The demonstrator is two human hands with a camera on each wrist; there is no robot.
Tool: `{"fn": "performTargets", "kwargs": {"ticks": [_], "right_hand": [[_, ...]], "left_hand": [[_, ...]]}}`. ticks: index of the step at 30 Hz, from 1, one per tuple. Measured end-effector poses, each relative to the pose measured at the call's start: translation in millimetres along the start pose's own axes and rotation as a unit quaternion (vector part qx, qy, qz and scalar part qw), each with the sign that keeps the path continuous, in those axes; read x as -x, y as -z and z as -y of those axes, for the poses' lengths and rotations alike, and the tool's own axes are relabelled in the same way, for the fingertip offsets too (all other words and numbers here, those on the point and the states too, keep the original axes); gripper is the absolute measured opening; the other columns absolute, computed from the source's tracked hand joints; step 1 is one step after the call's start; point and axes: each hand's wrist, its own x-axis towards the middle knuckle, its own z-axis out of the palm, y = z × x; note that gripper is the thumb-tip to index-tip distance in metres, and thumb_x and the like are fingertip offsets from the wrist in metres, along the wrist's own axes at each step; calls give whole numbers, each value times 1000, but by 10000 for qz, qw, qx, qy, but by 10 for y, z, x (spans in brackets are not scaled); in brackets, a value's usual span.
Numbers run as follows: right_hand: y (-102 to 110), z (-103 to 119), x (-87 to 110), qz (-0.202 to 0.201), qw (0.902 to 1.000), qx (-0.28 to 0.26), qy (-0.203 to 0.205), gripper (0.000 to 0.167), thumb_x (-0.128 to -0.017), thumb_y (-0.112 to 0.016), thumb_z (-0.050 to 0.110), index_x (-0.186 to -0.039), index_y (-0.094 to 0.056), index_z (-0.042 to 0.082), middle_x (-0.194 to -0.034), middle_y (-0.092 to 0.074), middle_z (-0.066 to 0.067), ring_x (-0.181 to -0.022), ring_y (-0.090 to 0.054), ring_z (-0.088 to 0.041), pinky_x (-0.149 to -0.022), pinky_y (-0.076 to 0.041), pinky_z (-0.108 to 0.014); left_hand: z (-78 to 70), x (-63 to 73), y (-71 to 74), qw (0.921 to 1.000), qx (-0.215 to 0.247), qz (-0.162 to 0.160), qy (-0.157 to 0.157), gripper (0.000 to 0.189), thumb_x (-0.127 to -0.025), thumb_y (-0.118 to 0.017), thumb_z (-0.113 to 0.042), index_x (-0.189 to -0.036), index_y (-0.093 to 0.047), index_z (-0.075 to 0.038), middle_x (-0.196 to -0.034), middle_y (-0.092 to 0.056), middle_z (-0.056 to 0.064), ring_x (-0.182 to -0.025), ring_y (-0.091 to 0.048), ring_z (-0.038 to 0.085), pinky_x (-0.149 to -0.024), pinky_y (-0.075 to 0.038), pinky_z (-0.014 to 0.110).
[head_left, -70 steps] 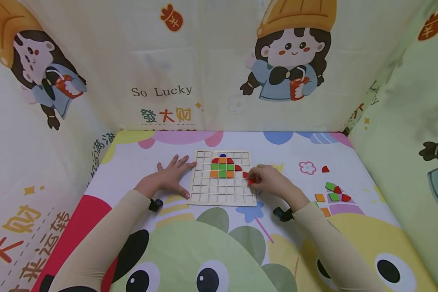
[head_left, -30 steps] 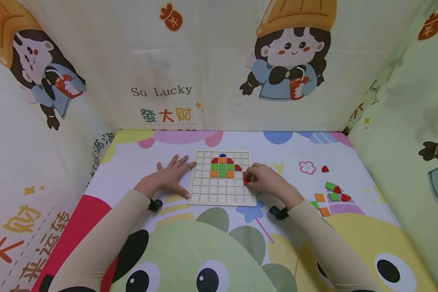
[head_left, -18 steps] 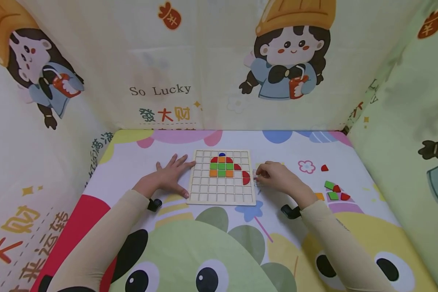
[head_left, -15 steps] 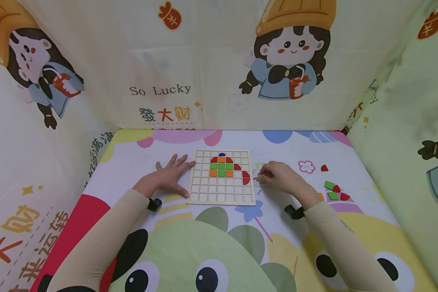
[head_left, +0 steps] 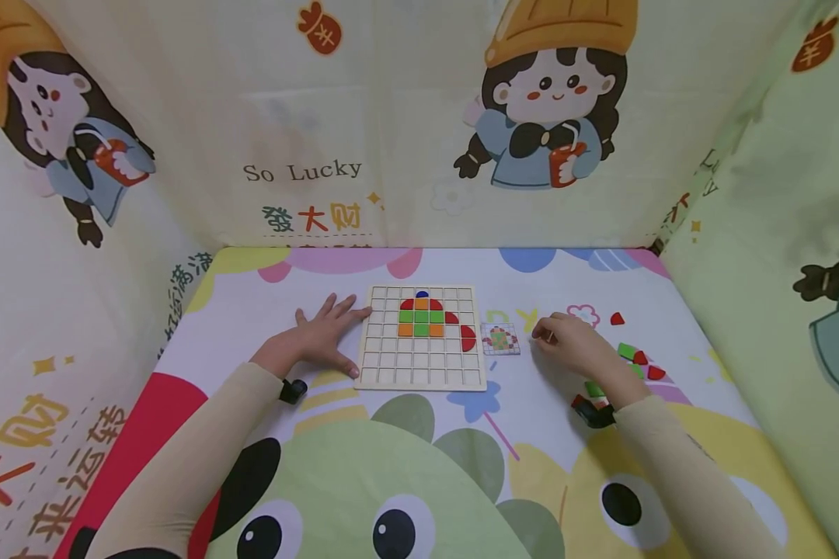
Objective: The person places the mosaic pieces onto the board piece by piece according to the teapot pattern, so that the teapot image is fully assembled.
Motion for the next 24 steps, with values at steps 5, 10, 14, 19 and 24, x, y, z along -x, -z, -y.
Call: {"fn": "performTargets", "kwargs": {"ticks": [5,10,14,19,24], "right_hand": [[42,-156,170,-51,9997,97,-209,14,-95,-69,11,-107,-72,4,-101,-67,-12,-90,-63,-27,-85,-57,-49],[98,-301,348,2,9987,121,-504,17,-97,-70,16,-109,-73,5,-107,-68,-14,-96,-65,-32,-88,-57,-53],[147,-400,500,194,9970,169,-724,19,-97,-71,19,-110,-73,6,-105,-69,-13,-93,-64,-30,-86,-58,-52],[194,-514,658,377,9959,240,-783,17,-94,-68,11,-109,-72,5,-101,-68,-10,-91,-64,-28,-83,-58,-52],[226,-628,742,148,9959,305,-839,20,-90,-64,3,-109,-72,4,-108,-67,-16,-95,-64,-34,-86,-56,-58]], "left_hand": [[-24,14,11,9999,84,61,28,129,-62,-88,-71,-166,-20,-35,-176,2,9,-158,11,46,-102,-1,93],[-39,19,10,9999,90,47,33,129,-62,-88,-70,-166,-21,-34,-176,2,10,-158,10,48,-101,-1,93],[-47,13,16,10000,92,29,4,129,-62,-88,-71,-166,-21,-34,-176,1,10,-158,10,48,-101,0,93],[-44,14,21,10000,78,7,-11,129,-62,-87,-72,-166,-21,-34,-176,1,10,-158,9,49,-101,-1,93],[-17,12,16,9999,103,-6,-15,129,-62,-87,-72,-166,-21,-34,-176,0,10,-158,9,49,-101,0,93]]}}
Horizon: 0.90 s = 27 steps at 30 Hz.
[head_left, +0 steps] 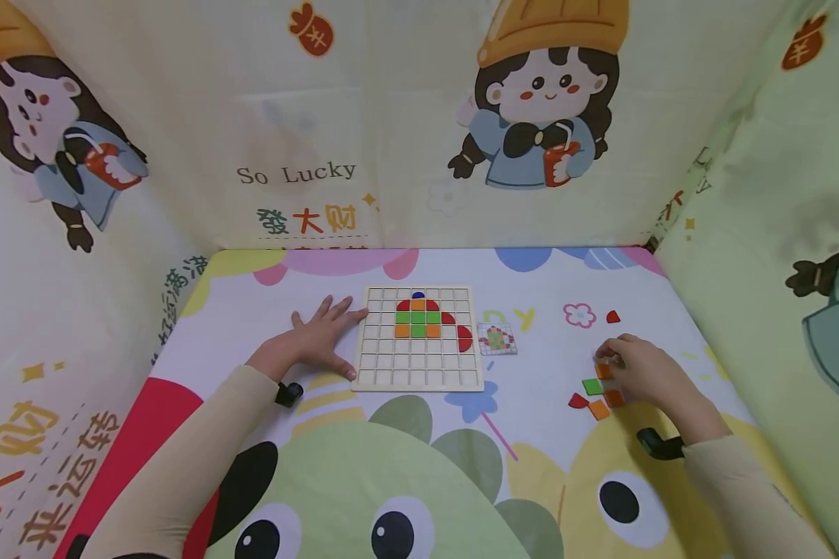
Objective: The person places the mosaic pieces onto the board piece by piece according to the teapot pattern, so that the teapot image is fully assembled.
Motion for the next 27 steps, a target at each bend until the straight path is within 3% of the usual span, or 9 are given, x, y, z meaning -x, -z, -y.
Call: {"fn": "performTargets", "kwargs": {"ticks": [7,13,18,22,27], "right_hand": [[-6,-118,-44,-503,9978,407,-137,31,-90,-72,13,-117,-70,-1,-119,-60,-31,-96,-63,-46,-79,-56,-63],[-25,-220,-74,-655,9952,623,-380,32,-90,-70,16,-116,-67,-3,-104,-64,-31,-82,-62,-45,-72,-54,-63],[-39,-245,-71,-788,9936,664,-473,31,-89,-68,12,-116,-65,-2,-100,-66,-28,-87,-62,-46,-77,-46,-65],[-46,-237,-82,-807,9941,533,-494,32,-87,-70,11,-116,-64,-3,-100,-66,-29,-88,-62,-47,-79,-44,-66],[-43,-158,-132,-775,9957,151,-482,36,-87,-71,8,-119,-63,-7,-104,-64,-33,-83,-62,-45,-80,-51,-65]], "left_hand": [[40,14,-16,10000,8,-46,-25,130,-61,-87,-73,-166,-21,-34,-176,0,10,-158,9,48,-100,-1,94],[49,-31,-49,10000,0,-20,-20,131,-60,-85,-75,-166,-19,-36,-176,2,8,-158,11,47,-101,0,93],[21,-30,-35,10000,32,11,3,130,-61,-87,-73,-166,-20,-36,-176,3,8,-158,12,46,-101,1,93],[13,-34,-28,10000,32,40,16,130,-62,-87,-72,-166,-20,-35,-176,3,9,-158,13,47,-101,1,93],[10,-15,-20,10000,-39,43,66,130,-61,-87,-72,-166,-20,-36,-176,2,9,-158,11,47,-101,1,93]]}}
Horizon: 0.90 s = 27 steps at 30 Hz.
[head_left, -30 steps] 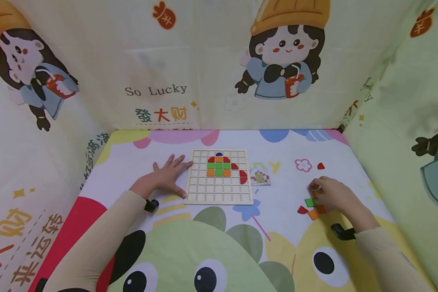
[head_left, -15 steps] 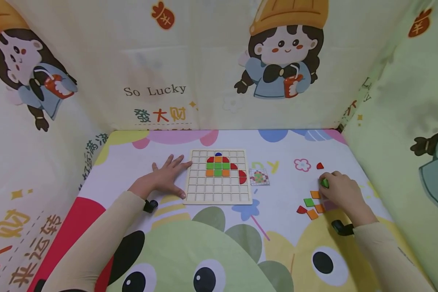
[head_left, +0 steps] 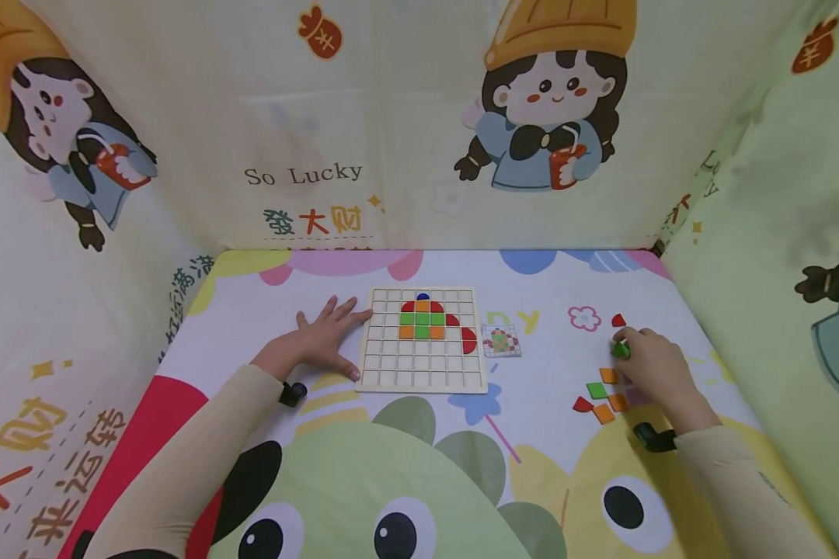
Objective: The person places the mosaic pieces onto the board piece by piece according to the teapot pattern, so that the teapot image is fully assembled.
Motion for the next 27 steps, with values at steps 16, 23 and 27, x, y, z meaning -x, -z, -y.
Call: {"fn": "performTargets", "kwargs": {"ticks": [16,23,27], "right_hand": [[9,455,-102,455,9953,-833,-217,42,-90,-69,2,-129,-60,-10,-115,-58,-30,-98,-57,-43,-86,-58,-54],[-2,695,-172,362,9961,-762,244,36,-91,-71,4,-125,-65,-7,-114,-62,-25,-104,-62,-42,-93,-55,-57],[-25,845,-218,306,9955,-797,404,36,-89,-73,3,-124,-66,-5,-113,-63,-23,-106,-63,-41,-94,-56,-56]], "left_hand": [[-17,0,15,10000,-40,-11,17,130,-61,-86,-74,-166,-19,-35,-176,1,10,-158,10,48,-101,0,93],[-17,7,13,10000,-33,-20,24,130,-61,-86,-73,-166,-20,-36,-176,1,9,-158,10,47,-101,1,93],[-13,4,6,10000,3,-29,11,130,-61,-86,-73,-166,-20,-36,-176,1,9,-158,11,47,-101,1,93]]}}
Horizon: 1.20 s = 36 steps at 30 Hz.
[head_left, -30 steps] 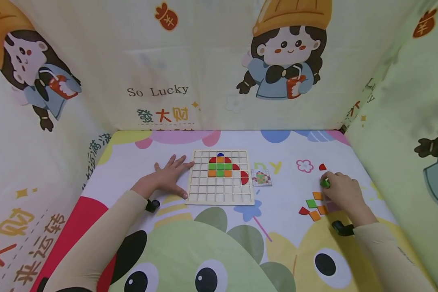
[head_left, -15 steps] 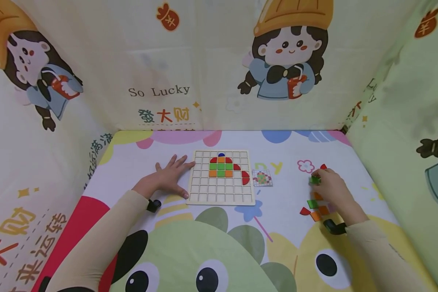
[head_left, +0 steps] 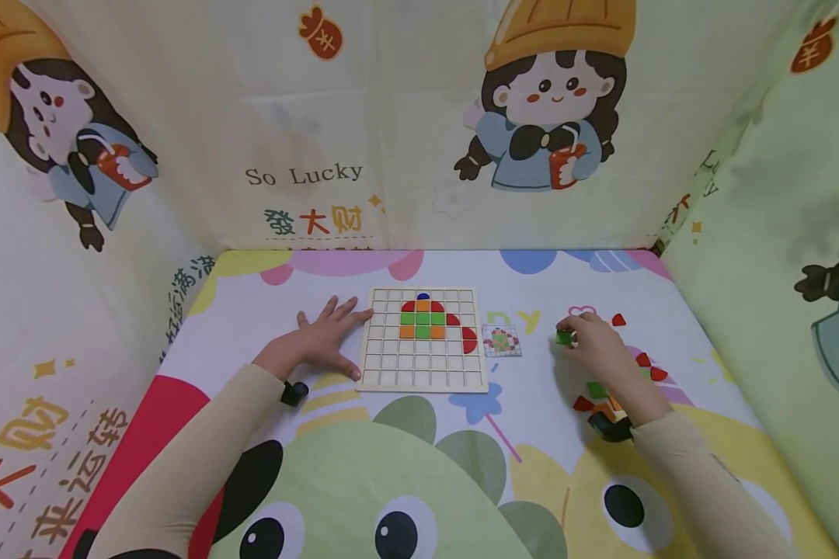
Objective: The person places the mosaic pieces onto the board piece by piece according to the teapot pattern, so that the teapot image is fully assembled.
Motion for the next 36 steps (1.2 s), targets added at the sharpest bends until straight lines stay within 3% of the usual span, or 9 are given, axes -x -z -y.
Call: {"fn": "performTargets", "kwargs": {"ticks": [18,26,36], "right_hand": [[-312,730,-246,-125,9985,-87,524,36,-88,-76,8,-122,-70,1,-115,-65,-15,-97,-65,-31,-89,-57,-46],[-430,980,-325,38,9986,-154,497,39,-89,-76,8,-127,-69,4,-120,-65,-14,-98,-64,-28,-90,-60,-43],[-617,1258,-443,113,9974,157,698,37,-89,-76,12,-125,-72,11,-117,-67,-9,-87,-59,-23,-78,-55,-36]], "left_hand": [[9,21,-16,10000,44,-15,-28,129,-62,-86,-73,-166,-20,-36,-176,2,8,-158,11,46,-101,1,93],[5,7,-19,10000,-39,-35,-15,130,-61,-85,-75,-166,-20,-36,-176,1,9,-158,10,47,-100,1,93],[15,1,-28,10000,-21,-26,-29,131,-60,-85,-75,-166,-19,-36,-176,0,11,-158,9,48,-100,1,93]]}}
